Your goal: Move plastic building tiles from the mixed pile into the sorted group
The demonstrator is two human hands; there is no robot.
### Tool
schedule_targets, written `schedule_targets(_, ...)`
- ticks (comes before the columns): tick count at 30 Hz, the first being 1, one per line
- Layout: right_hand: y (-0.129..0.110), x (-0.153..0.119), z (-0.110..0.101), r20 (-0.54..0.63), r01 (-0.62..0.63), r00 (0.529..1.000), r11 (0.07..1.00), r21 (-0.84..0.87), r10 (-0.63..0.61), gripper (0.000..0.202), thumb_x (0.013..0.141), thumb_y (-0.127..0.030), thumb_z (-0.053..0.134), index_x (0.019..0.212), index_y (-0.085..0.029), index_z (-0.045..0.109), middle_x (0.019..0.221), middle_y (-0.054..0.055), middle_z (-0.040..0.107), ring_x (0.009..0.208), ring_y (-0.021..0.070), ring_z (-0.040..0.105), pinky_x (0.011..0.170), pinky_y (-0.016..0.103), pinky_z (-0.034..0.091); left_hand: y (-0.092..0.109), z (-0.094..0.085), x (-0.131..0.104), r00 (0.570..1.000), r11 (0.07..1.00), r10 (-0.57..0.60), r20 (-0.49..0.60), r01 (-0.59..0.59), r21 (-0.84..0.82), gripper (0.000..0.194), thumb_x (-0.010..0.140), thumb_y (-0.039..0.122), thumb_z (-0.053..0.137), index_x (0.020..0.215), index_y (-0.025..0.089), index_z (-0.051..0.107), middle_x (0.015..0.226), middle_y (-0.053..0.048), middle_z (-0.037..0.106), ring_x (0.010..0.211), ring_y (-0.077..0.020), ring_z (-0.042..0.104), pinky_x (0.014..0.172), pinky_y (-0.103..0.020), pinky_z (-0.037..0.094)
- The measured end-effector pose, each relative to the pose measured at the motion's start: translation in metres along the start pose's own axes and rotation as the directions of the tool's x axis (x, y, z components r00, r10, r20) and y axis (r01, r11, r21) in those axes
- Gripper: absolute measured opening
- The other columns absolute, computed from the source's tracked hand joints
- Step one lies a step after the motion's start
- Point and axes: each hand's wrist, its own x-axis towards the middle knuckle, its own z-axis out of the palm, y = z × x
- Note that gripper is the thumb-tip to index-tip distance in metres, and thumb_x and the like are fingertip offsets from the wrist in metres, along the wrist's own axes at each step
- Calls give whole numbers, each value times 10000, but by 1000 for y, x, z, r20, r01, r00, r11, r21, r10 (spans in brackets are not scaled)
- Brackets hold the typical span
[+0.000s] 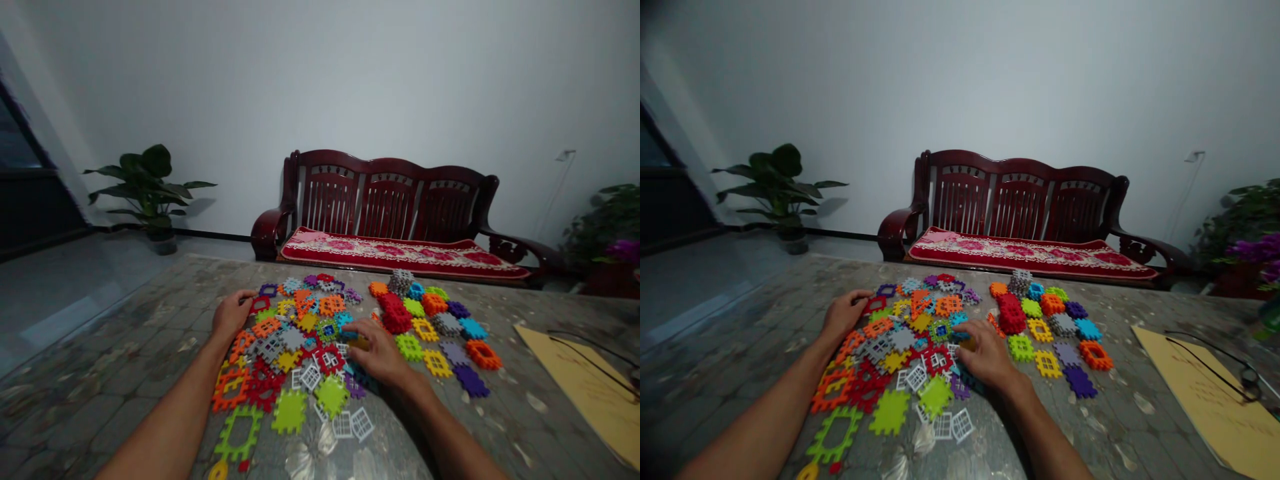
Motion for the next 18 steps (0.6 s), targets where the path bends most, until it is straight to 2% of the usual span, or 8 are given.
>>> schedule_targets(3, -20, -2, 7, 98, 118, 989, 993, -28, -114, 490, 748, -339, 740, 1225, -267, 653, 1279, 72, 632, 1219, 267, 533, 1068, 457, 381, 1, 0, -1, 1000, 1000, -1, 4, 1, -13, 272, 828, 250, 547, 1006, 244, 753, 989, -21, 771, 853, -190, 689, 711, -258, 499)
schedule_targets(6, -38, -9, 16, 266, 180, 951, 981, -71, -155, 818, 634, -552, 814, 1364, -298, 547, 1438, 88, 516, 1355, 341, 401, 1133, 542, 270, 3, -1, -3, 1000, 1000, -1, 11, 1, -21, 272, 834, 245, 541, 1007, 242, 751, 985, -20, 771, 848, -186, 689, 718, -256, 502)
schedule_targets(9, -49, -17, 25, 330, 227, 928, 965, -132, -173, 990, 578, -595, 827, 1442, -289, 453, 1489, 118, 455, 1385, 397, 343, 1125, 599, 244, 6, -4, -5, 1000, 1000, -4, 11, 4, -25, 275, 839, 242, 538, 1012, 238, 752, 989, -24, 770, 848, -188, 691, 740, -264, 507)
schedule_targets(11, -52, -20, 30, 298, 248, 935, 955, -161, -192, 917, 631, -508, 812, 1439, -262, 457, 1463, 126, 486, 1356, 380, 388, 1107, 571, 291, 7, -5, -6, 1000, 1000, -13, 13, 13, -23, 271, 840, 242, 541, 1008, 234, 754, 989, -29, 770, 857, -193, 692, 743, -268, 508)
schedule_targets(14, -50, -19, 36, 204, 283, 947, 943, -175, -247, 690, 710, -306, 732, 1366, -242, 527, 1341, 93, 595, 1238, 298, 509, 1055, 469, 379, 8, -5, -6, 1000, 1000, -10, 12, 10, -26, 264, 839, 237, 543, 997, 239, 754, 990, -23, 771, 876, -193, 692, 742, -264, 504)
schedule_targets(18, -42, -14, 43, 110, 287, 956, 939, -189, -270, 370, 746, -156, 636, 1105, -241, 659, 1096, 53, 690, 1023, 231, 601, 901, 371, 458, 8, -5, -6, 1000, 1000, -9, 18, 10, -12, 268, 845, 242, 540, 1011, 243, 750, 1001, -20, 771, 884, -185, 689, 736, -250, 497)
